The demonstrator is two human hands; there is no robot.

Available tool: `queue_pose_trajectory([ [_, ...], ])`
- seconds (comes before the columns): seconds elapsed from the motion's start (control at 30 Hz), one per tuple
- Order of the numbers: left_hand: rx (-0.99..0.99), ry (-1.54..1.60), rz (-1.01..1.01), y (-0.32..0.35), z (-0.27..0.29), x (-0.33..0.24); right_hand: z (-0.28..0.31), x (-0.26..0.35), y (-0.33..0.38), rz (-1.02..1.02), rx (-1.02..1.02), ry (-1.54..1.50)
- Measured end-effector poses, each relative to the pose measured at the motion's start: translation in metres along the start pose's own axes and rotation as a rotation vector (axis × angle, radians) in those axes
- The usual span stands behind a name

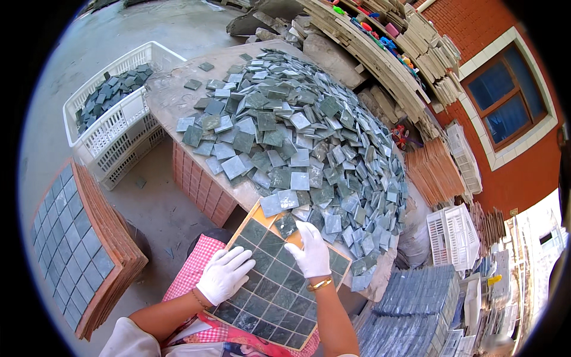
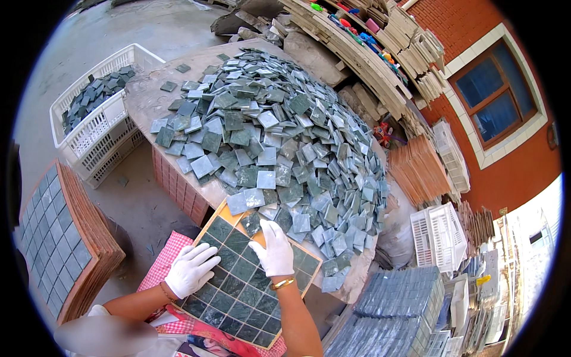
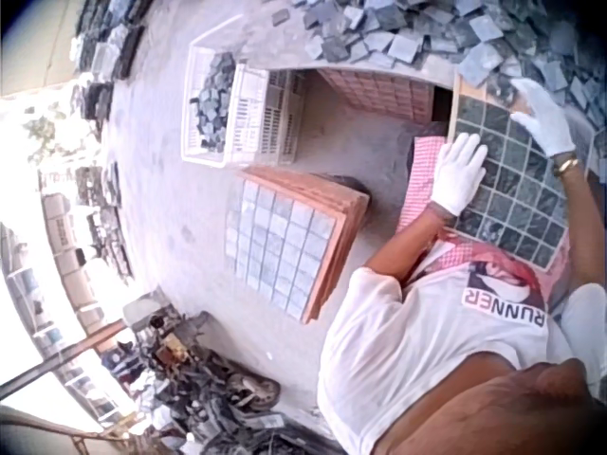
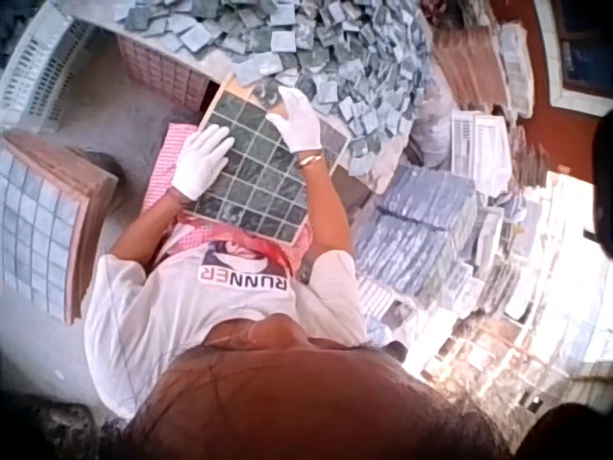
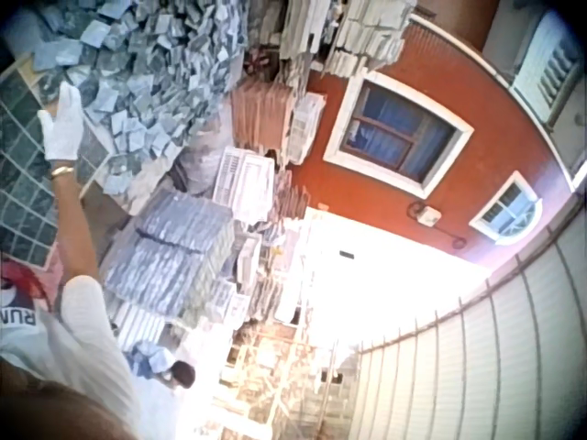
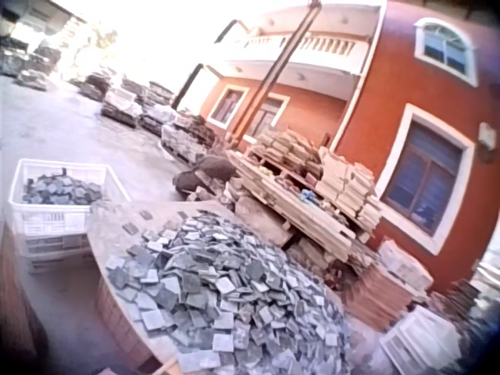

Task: The person places small square tiles into a grid on a wooden board, then flips the board to release the tiles onto a pile. The person repeats this process multiple times, handling the tiles and the board by hand.

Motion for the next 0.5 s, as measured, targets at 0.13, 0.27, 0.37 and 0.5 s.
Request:
queue_pose_trajectory([
  [0.13, -0.023, 0.040, -0.014, 0.003, 0.002, 0.004, -0.019, 0.014, -0.028, -0.111, 0.050, 0.127],
  [0.27, -0.036, 0.042, -0.025, 0.005, 0.003, 0.006, -0.017, 0.003, -0.033, -0.133, 0.058, 0.183],
  [0.37, -0.042, 0.053, -0.022, 0.006, 0.002, 0.007, 0.000, -0.022, -0.029, -0.135, 0.013, 0.131],
  [0.5, -0.049, 0.062, -0.008, 0.008, 0.002, 0.008, 0.003, -0.034, -0.020, -0.024, 0.117, -0.072],
])
Point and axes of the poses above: each hand's wrist, its own y-axis away from the middle knuckle, its own z-axis out of the back of the hand, x = y × z, the point moved 6 cm from there along -y, towards the middle knuckle, and after that the axes turned 12 degrees about y, right-handed, at the moved point
